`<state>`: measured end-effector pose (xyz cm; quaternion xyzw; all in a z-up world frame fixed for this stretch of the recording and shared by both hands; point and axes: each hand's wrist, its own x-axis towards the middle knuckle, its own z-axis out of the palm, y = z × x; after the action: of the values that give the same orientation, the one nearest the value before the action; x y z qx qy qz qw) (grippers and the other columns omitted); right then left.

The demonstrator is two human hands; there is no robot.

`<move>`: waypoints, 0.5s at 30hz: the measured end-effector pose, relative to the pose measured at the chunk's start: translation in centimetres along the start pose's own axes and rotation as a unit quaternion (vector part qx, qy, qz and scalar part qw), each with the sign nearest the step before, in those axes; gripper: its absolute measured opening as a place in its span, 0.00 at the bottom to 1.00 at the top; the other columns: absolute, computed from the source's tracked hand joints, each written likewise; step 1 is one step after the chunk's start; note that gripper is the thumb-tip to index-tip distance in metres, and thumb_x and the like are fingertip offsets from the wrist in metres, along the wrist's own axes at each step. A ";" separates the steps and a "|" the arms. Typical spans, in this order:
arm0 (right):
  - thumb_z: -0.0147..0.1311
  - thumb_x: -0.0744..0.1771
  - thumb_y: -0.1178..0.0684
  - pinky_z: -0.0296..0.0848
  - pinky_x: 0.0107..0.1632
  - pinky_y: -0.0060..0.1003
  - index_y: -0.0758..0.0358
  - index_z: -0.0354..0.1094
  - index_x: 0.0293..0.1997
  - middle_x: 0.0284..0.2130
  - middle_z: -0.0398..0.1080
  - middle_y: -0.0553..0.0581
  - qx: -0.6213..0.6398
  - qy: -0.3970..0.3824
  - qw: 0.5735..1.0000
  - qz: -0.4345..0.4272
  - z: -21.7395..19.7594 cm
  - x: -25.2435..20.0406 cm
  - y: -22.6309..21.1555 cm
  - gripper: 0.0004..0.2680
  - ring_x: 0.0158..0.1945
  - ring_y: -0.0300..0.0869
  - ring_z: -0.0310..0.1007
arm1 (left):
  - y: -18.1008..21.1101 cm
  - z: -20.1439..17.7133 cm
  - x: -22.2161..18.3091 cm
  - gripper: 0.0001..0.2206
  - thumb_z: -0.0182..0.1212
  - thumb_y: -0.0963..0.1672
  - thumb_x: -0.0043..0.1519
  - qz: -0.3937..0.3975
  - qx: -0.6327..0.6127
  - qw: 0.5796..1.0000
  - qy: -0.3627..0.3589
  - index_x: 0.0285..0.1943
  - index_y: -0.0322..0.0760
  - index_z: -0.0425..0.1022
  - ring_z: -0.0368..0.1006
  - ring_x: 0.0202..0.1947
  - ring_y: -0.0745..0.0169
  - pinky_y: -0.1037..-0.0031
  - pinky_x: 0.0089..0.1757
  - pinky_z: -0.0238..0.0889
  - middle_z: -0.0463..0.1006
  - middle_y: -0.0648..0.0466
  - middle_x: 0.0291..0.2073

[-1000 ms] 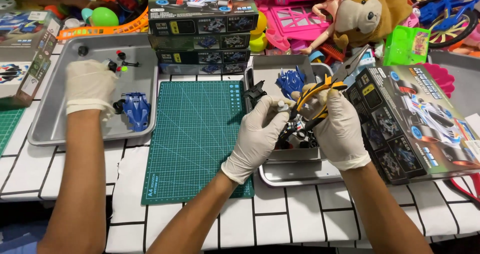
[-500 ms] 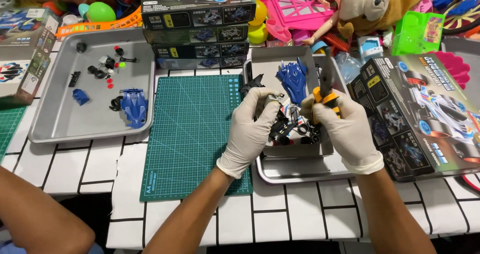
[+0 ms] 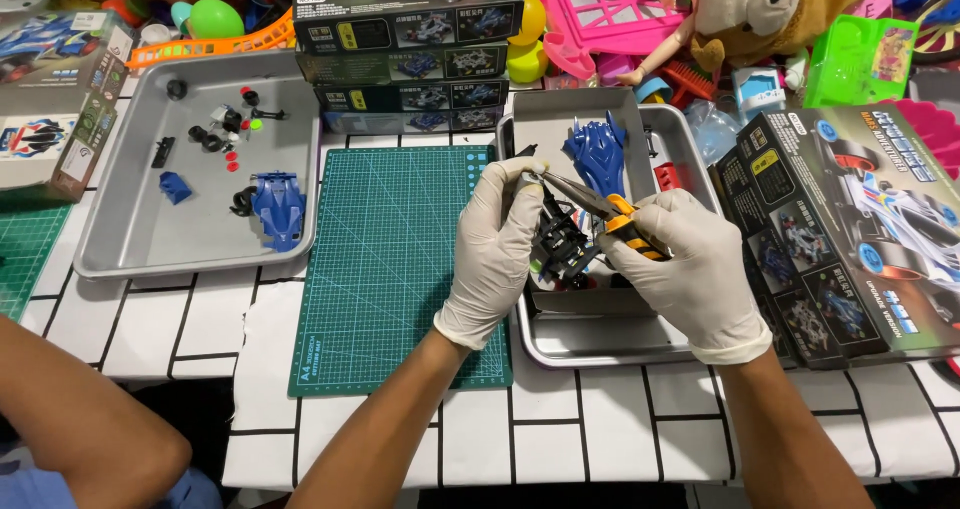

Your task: Assembling a miniature toy car chassis by fitting gears, axles, and other small mechanical components into place.

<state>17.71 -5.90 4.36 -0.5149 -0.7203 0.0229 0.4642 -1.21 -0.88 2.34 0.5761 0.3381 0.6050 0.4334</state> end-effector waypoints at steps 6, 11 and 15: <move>0.71 0.60 0.65 0.76 0.44 0.42 0.69 0.73 0.34 0.32 0.72 0.63 0.001 0.003 1.000 -0.014 0.2 0.2 -0.1 0.08 0.43 0.57 0.78 | 0.9 0.0 -0.1 0.06 0.56 0.41 0.70 0.007 -0.007 1.000 -0.003 0.53 0.40 0.76 0.73 0.48 0.67 0.64 0.54 0.69 0.81 0.50 0.44; 0.70 0.61 0.65 0.76 0.44 0.42 0.68 0.73 0.35 0.32 0.72 0.63 -0.006 -0.003 1.000 -0.008 0.2 0.0 0.0 0.07 0.43 0.57 0.78 | 0.6 0.1 0.0 0.06 0.57 0.41 0.70 0.014 -0.003 1.000 -0.002 0.53 0.40 0.76 0.73 0.50 0.67 0.63 0.55 0.68 0.81 0.50 0.45; 0.71 0.61 0.65 0.76 0.43 0.43 0.70 0.73 0.35 0.32 0.72 0.64 0.005 -0.006 1.000 -0.006 0.2 0.1 0.0 0.08 0.42 0.58 0.77 | 1.5 0.0 -0.1 0.06 0.58 0.41 0.69 0.027 0.010 1.000 -0.004 0.53 0.41 0.77 0.75 0.50 0.65 0.63 0.56 0.68 0.81 0.52 0.45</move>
<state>17.55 -5.78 4.32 -0.5082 -0.7260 0.0270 0.4626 -1.46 -1.58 3.66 0.5920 0.3268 0.6105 0.4123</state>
